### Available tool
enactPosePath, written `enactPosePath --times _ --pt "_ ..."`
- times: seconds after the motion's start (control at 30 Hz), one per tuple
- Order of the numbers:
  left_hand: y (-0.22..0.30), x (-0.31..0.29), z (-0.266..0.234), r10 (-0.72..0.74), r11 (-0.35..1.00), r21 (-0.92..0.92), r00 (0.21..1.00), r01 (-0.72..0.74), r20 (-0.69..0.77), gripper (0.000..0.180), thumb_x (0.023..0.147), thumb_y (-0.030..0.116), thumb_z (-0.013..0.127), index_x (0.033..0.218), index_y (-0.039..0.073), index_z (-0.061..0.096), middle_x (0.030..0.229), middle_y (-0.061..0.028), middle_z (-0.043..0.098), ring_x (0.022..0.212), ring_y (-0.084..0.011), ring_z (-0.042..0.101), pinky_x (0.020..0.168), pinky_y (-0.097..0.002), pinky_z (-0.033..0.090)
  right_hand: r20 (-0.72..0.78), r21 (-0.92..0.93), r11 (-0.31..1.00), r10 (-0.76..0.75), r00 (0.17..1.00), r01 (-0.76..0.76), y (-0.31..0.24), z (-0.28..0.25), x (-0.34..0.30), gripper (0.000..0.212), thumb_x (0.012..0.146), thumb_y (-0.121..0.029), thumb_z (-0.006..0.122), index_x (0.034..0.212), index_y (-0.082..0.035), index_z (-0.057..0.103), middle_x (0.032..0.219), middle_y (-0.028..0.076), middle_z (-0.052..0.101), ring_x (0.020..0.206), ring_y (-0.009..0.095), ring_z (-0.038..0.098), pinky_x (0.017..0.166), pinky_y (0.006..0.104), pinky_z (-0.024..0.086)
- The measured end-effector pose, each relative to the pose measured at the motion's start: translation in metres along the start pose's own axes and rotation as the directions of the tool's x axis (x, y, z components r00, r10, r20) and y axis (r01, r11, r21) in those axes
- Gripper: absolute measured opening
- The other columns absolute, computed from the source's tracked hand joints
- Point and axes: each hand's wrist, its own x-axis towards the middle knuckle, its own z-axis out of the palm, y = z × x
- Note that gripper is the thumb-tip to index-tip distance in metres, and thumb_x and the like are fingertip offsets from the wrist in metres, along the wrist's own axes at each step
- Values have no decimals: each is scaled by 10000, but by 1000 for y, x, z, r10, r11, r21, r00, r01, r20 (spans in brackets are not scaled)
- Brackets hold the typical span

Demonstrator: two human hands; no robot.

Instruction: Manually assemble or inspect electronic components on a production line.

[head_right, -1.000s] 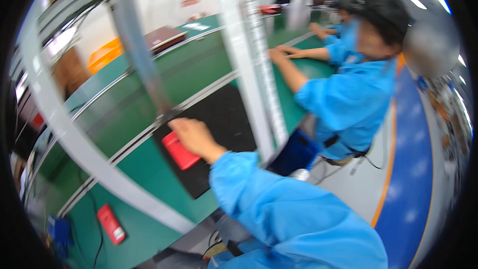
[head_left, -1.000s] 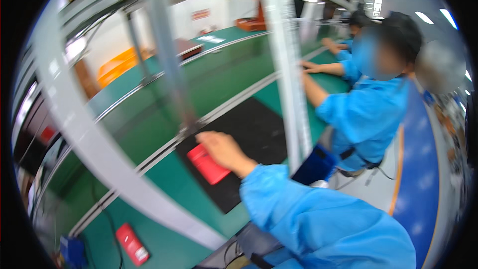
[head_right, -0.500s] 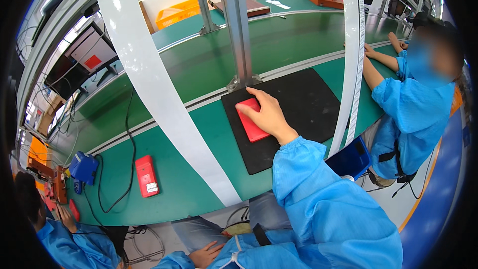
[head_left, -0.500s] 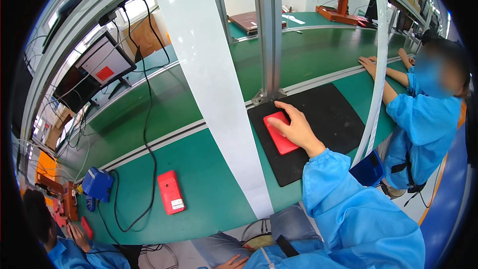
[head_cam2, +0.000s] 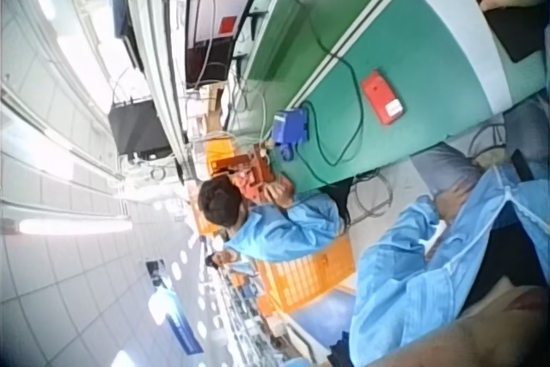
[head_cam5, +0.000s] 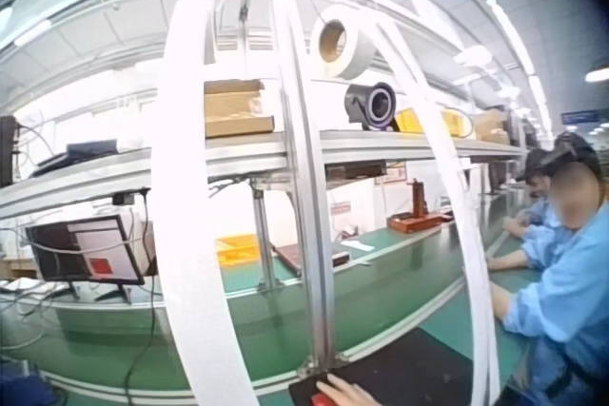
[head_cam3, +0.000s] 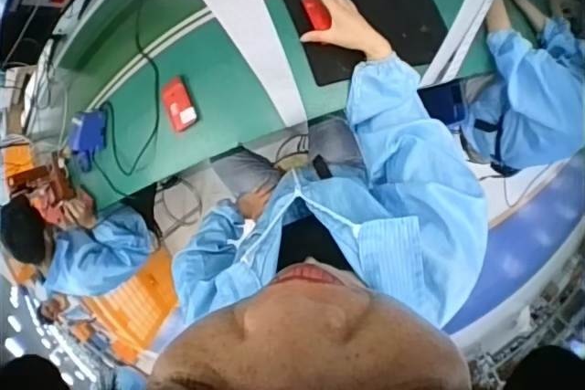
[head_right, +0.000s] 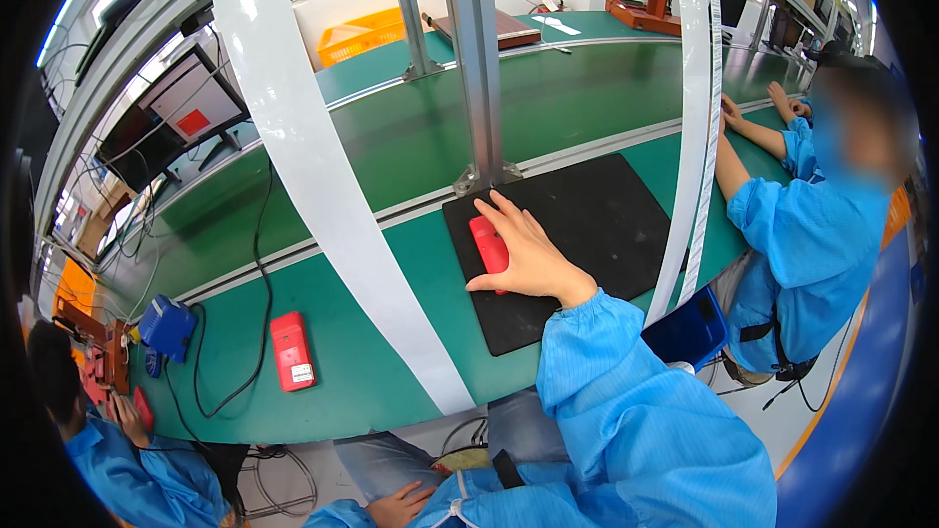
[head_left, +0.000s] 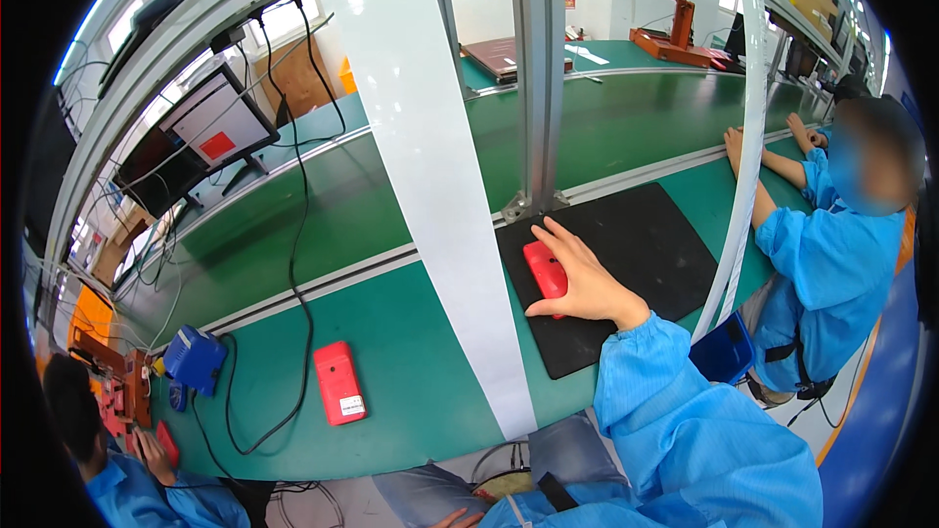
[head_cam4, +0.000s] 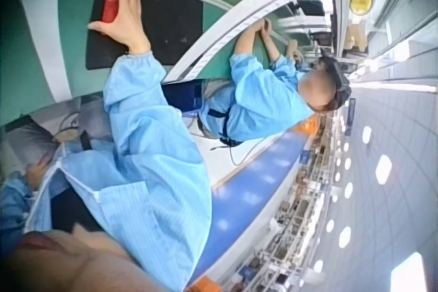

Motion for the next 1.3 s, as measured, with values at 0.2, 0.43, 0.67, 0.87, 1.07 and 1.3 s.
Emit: enactPosePath --times 0.2,0.43,0.67,0.87,1.07,1.3 --pt "-14 3 9 121 981 144 992 -126 42 807 701 539 538 1326 36 455 1394 -206 366 1350 -406 221 1117 -550 123 -100 -167 986 -27 995 10 -10 4 -3 885 682 -383 773 1395 -91 339 1501 170 162 1372 412 178 1083 491 268" --pt "-12 12 5 49 988 -148 999 -48 4 785 718 554 525 1314 47 468 1349 -202 417 1328 -405 254 1114 -564 105 -188 -213 976 5 982 -46 -20 5 -2 750 694 -156 734 1357 -104 386 1485 168 190 1364 401 205 991 468 416" --pt "-1 13 -6 200 967 174 977 -184 -80 985 587 486 549 1337 -106 307 1412 -273 300 1378 -422 177 1105 -594 82 -321 -301 951 -37 946 -65 -29 14 2 689 670 -15 677 1307 -74 423 1446 163 286 1339 362 284 1049 399 367" --pt "-23 21 21 417 813 556 840 -173 -347 1104 382 524 624 1244 -120 379 1375 -304 321 1357 -430 213 1111 -589 91 -352 -251 958 47 935 -142 -20 18 -10 538 793 -103 612 1303 -70 441 1481 115 269 1344 321 301 1046 381 345" --pt "-13 5 24 316 922 304 919 -239 -237 1100 343 515 663 1206 -120 412 1354 -310 333 1338 -461 223 1097 -606 110 -421 -129 978 94 902 -162 0 14 -3 486 896 -174 548 1356 -90 418 1469 99 312 1342 295 322 1075 379 297" --pt "-17 5 21 333 920 296 910 -257 -247 1137 353 512 710 1239 -127 394 1367 -312 317 1346 -463 207 1102 -596 93 -418 64 989 148 897 -133 58 13 3 399 973 -234 452 1303 -9 460 1377 136 435 1298 270 382 1074 344 276"
